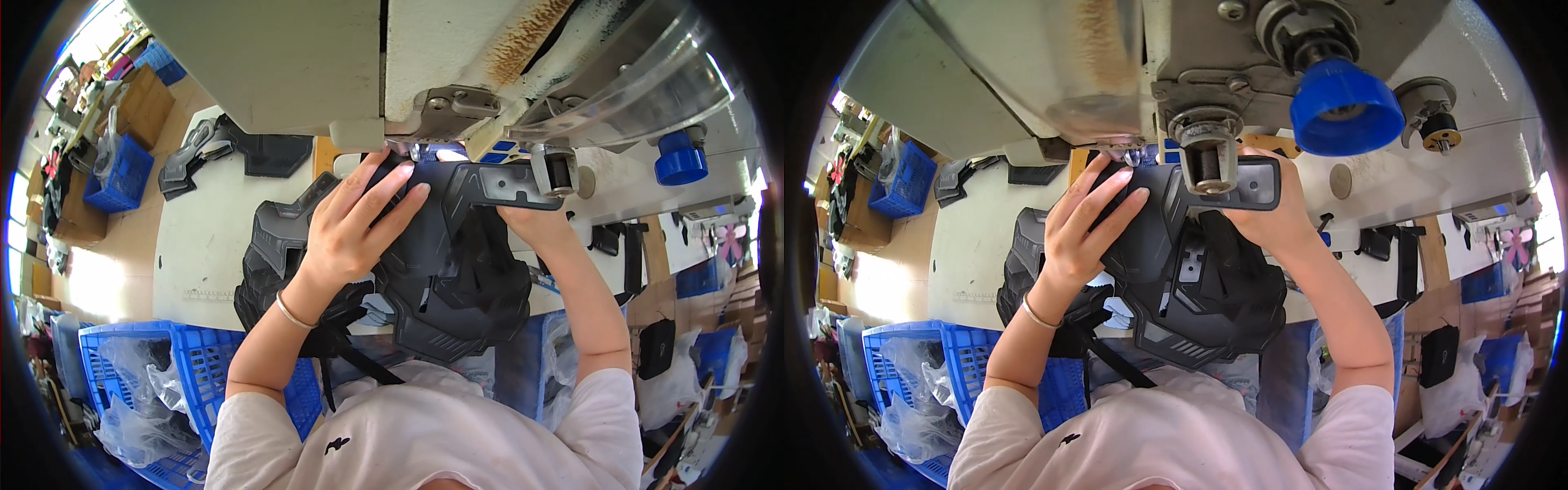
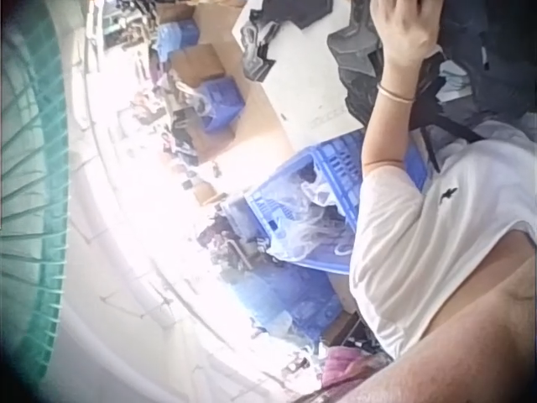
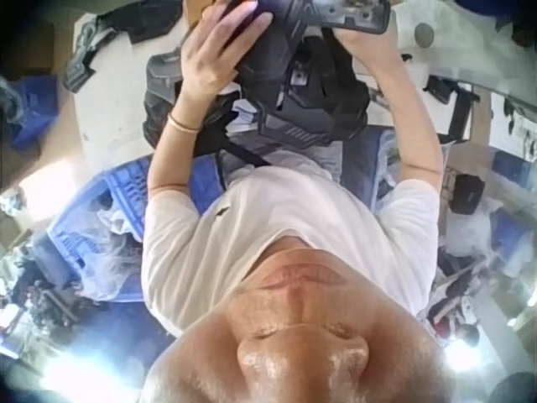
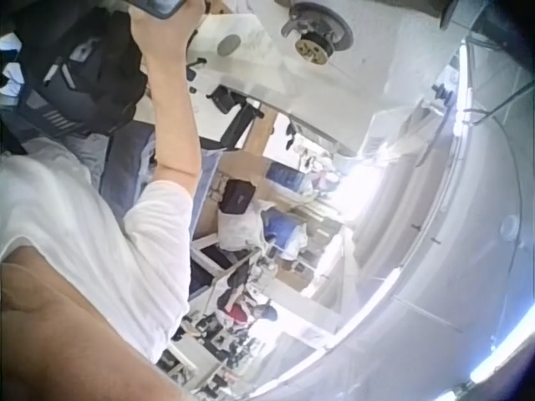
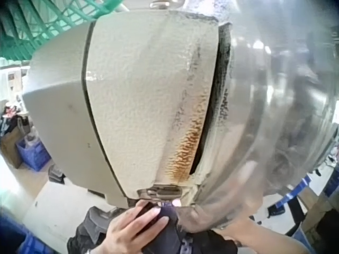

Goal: Sewing components of a black protective gear piece using an industrial sewing machine.

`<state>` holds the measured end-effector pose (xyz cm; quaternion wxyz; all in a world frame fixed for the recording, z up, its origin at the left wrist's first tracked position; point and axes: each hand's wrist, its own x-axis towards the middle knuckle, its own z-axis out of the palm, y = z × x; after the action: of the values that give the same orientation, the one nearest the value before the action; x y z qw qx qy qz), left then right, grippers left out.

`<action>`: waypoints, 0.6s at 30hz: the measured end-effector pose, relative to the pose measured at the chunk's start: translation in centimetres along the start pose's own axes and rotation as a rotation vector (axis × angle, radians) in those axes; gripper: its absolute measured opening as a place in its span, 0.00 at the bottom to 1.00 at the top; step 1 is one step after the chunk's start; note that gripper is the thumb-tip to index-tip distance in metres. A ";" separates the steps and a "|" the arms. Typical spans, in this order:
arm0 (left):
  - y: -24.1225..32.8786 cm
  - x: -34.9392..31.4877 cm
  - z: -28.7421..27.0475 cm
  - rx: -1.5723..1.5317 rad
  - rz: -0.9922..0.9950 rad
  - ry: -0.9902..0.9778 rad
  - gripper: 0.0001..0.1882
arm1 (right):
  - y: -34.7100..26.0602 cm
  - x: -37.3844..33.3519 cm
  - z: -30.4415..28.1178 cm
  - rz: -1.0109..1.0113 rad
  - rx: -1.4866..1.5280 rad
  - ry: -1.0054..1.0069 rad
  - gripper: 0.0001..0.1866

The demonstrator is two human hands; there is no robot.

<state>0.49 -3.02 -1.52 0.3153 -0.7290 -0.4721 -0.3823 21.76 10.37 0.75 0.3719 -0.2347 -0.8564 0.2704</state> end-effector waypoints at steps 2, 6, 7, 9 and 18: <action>-0.3 -0.1 0.2 0.011 -0.005 0.013 0.19 | 0.3 0.4 0.0 -0.049 -0.106 -0.035 0.10; -0.4 -0.1 0.3 0.025 0.004 0.033 0.19 | 0.3 0.7 0.3 -0.377 -0.438 0.074 0.08; -0.4 0.0 0.4 0.024 0.004 0.033 0.19 | 0.4 0.6 0.4 -0.304 -0.369 0.082 0.08; -0.3 0.0 0.4 0.043 0.011 0.030 0.19 | 0.4 0.8 0.3 -0.378 -0.439 0.090 0.08; -0.4 0.1 0.2 0.041 0.016 0.004 0.20 | 1.0 1.0 0.7 -0.436 -0.502 0.144 0.10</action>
<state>0.22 -2.68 -1.51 0.3343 -0.7254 -0.4733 -0.3715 20.80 11.56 0.25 0.4111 -0.1490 -0.8978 -0.0521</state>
